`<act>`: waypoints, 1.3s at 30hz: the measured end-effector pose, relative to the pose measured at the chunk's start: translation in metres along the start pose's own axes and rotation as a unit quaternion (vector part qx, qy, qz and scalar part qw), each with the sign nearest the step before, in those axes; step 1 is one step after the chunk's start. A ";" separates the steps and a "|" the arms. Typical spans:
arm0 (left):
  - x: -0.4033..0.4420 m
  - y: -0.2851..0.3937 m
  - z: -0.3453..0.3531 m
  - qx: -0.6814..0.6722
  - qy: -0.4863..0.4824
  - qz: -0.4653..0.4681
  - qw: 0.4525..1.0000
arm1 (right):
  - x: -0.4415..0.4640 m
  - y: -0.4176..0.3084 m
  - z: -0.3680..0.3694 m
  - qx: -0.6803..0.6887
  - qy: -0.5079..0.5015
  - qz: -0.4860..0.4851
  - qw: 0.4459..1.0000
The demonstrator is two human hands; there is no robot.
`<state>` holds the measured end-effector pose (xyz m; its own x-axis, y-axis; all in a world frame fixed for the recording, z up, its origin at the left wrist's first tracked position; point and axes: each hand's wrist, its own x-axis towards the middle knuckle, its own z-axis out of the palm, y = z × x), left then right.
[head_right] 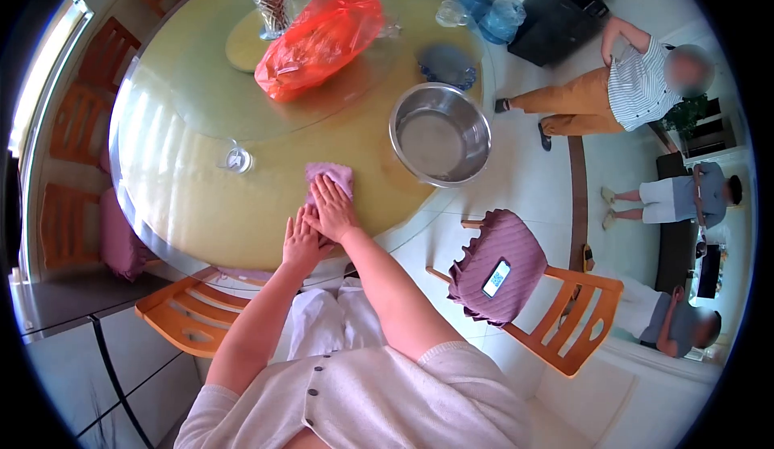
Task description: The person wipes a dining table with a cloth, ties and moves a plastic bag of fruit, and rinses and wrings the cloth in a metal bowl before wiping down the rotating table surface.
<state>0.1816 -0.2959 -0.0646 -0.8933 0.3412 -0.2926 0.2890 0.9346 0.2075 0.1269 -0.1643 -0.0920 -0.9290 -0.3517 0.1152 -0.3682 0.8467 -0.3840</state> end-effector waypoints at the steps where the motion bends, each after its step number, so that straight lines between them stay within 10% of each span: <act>1: 0.005 0.006 0.002 0.005 0.006 0.020 1.000 | -0.002 0.010 -0.004 -0.017 0.001 0.006 1.000; 15: -0.028 0.042 -0.010 0.091 -0.107 0.165 0.976 | -0.108 -0.010 -0.018 -0.062 0.021 0.222 0.973; 25: -0.045 -0.032 -0.012 0.044 -0.052 -0.049 0.997 | -0.010 -0.056 0.028 -0.029 -0.024 -0.033 0.999; 39: -0.001 0.047 -0.001 0.047 -0.066 0.100 0.992 | -0.066 0.030 -0.037 -0.083 -0.050 0.162 0.982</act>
<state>0.1964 -0.2523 -0.0538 -0.7634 0.5254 -0.3757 0.4925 0.8499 0.1877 0.1760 -0.1009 -0.0770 -0.9930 -0.0844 -0.0827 -0.0634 0.9709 -0.2308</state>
